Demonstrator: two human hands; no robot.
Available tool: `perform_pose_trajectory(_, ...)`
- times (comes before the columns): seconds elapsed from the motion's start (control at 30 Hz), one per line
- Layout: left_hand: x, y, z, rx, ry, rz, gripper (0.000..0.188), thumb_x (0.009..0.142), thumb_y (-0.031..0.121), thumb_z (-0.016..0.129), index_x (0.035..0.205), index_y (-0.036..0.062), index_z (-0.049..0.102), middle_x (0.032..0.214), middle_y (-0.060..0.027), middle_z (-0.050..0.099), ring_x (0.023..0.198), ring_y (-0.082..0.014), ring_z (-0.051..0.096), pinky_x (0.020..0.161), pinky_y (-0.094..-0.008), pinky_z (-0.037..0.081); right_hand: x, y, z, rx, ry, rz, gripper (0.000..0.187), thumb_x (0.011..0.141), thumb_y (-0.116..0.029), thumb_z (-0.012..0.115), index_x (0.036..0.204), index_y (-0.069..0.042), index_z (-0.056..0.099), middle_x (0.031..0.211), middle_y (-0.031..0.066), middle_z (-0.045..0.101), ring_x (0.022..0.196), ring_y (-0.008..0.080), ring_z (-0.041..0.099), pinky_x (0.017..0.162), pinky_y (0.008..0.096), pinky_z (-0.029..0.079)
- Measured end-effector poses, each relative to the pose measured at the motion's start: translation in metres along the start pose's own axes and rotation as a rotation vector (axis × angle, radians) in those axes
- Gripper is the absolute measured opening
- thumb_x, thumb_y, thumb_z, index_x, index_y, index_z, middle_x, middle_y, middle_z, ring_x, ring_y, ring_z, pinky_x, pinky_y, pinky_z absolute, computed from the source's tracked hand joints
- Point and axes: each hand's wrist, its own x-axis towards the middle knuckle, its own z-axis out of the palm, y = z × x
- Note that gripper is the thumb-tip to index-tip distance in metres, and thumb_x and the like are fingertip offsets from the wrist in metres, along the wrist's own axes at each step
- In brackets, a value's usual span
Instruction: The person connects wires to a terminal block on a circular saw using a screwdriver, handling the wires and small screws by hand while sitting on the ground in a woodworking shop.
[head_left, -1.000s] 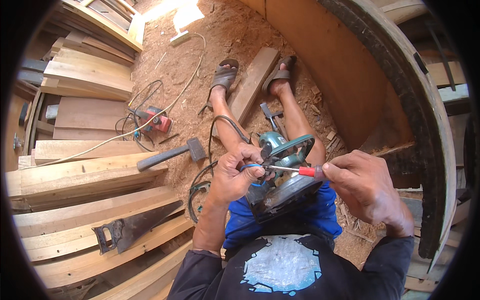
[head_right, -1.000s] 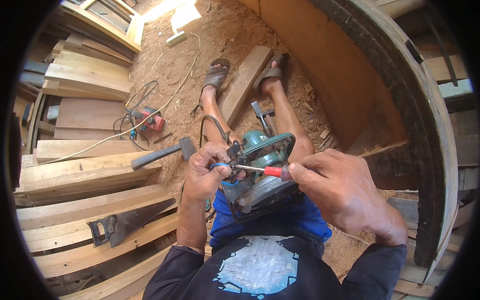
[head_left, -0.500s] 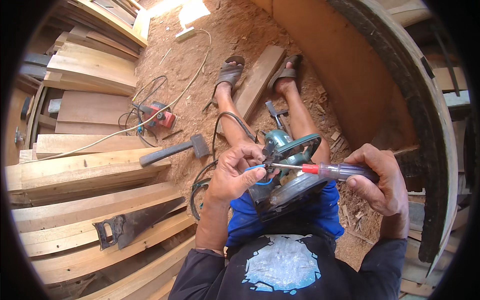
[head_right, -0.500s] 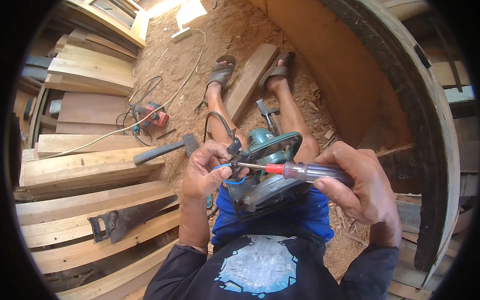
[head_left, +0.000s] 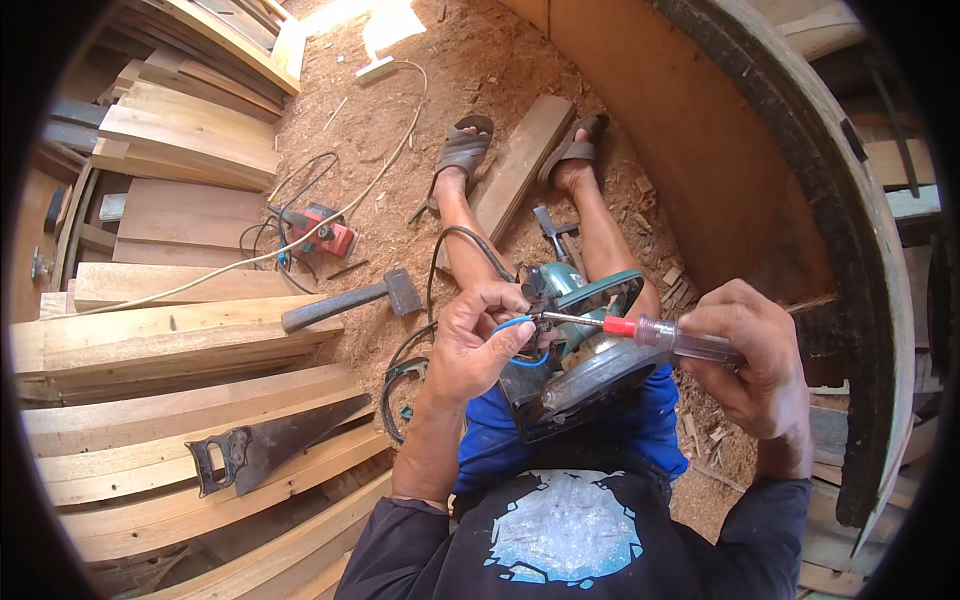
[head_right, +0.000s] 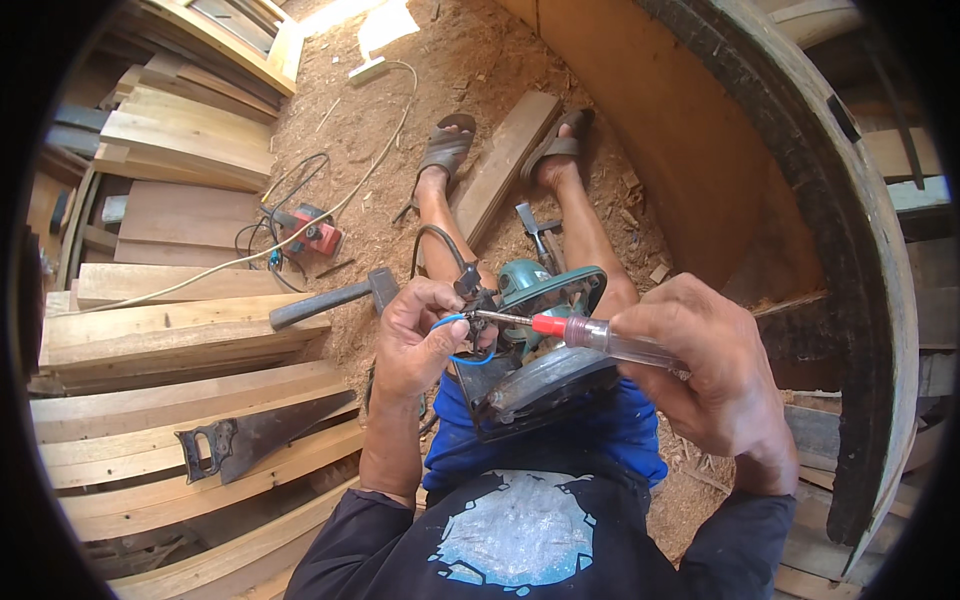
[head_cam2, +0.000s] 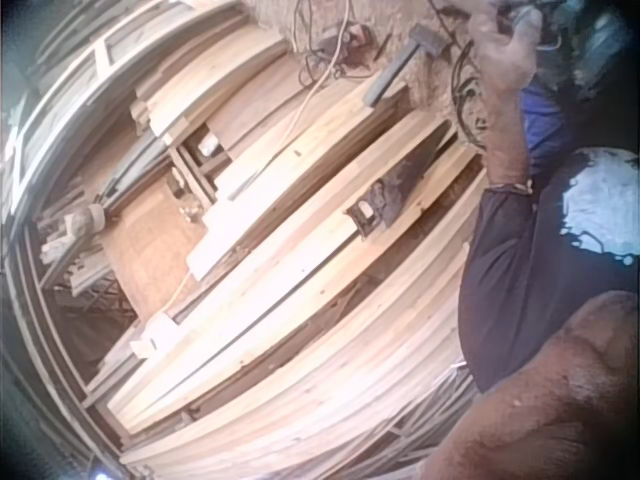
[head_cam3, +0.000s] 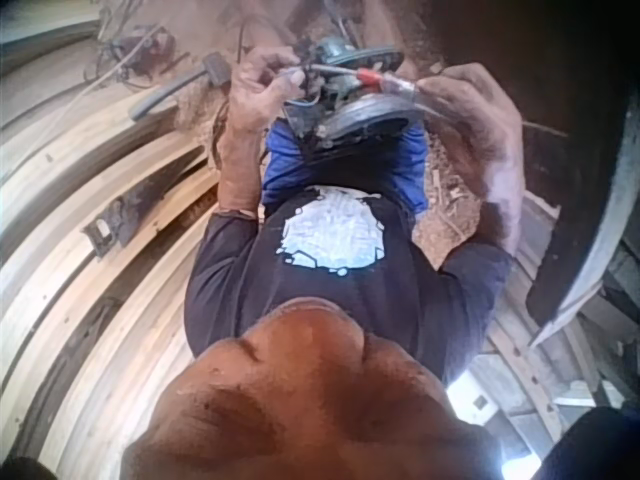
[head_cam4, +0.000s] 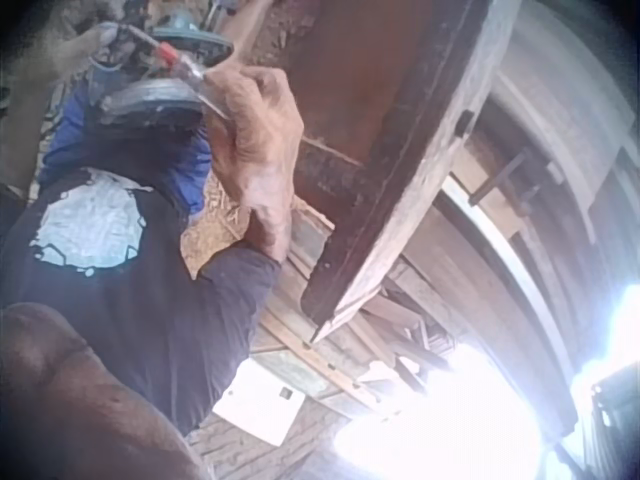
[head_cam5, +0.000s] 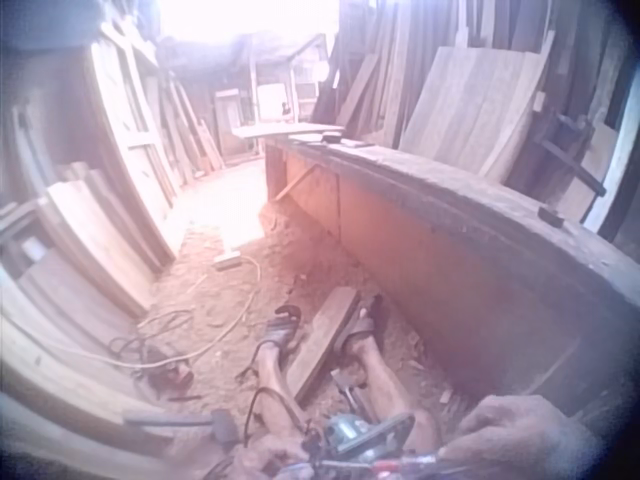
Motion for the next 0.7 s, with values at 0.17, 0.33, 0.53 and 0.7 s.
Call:
perform_pose_trajectory(0.17,-0.002,0.0,0.004,-0.032,0.026,-0.043,0.021,0.093,-0.002,0.068,0.111,0.0013,0.058,0.099,-0.0075,0.063,0.091,-0.0167,0.069,0.082,-0.0315,0.057,-0.003,-0.001,0.003,0.012,-0.019,0.352,0.031,0.079,-0.016,0.076,0.103,0.0,0.065,0.089,0.0158,0.063,0.08,0.032,0.065,0.07,0.0389,0.052)
perform_pose_trajectory(0.33,-0.005,-0.008,-0.005,0.008,0.059,-0.047,0.02,0.092,0.0,0.07,0.109,0.0024,0.06,0.098,-0.0055,0.063,0.09,-0.0116,0.063,0.083,-0.0273,0.053,0.005,0.008,0.001,0.012,-0.022,0.047,0.03,0.075,-0.007,0.078,0.102,-0.002,0.066,0.094,0.0157,0.064,0.084,0.0325,0.066,0.074,0.0391,0.053)
perform_pose_trajectory(0.53,-0.004,-0.003,-0.004,0.004,0.051,-0.078,0.021,0.092,0.004,0.072,0.109,0.0016,0.061,0.101,-0.0047,0.061,0.094,-0.0102,0.058,0.085,-0.0275,0.049,0.004,0.01,-0.001,0.094,-0.01,0.046,0.032,0.071,-0.001,0.08,0.101,-0.002,0.068,0.097,0.0152,0.065,0.086,0.0325,0.067,0.074,0.0395,0.054)
perform_pose_trajectory(0.7,-0.004,-0.004,-0.004,0.005,0.028,-0.076,0.02,0.091,0.003,0.071,0.108,0.0011,0.061,0.103,-0.0038,0.059,0.093,-0.0107,0.056,0.085,-0.028,0.047,0.008,0.01,-0.007,0.186,-0.071,0.017,0.028,0.075,-0.011,0.08,0.097,0.001,0.068,0.094,0.0171,0.067,0.082,0.0333,0.068,0.07,0.0396,0.053)
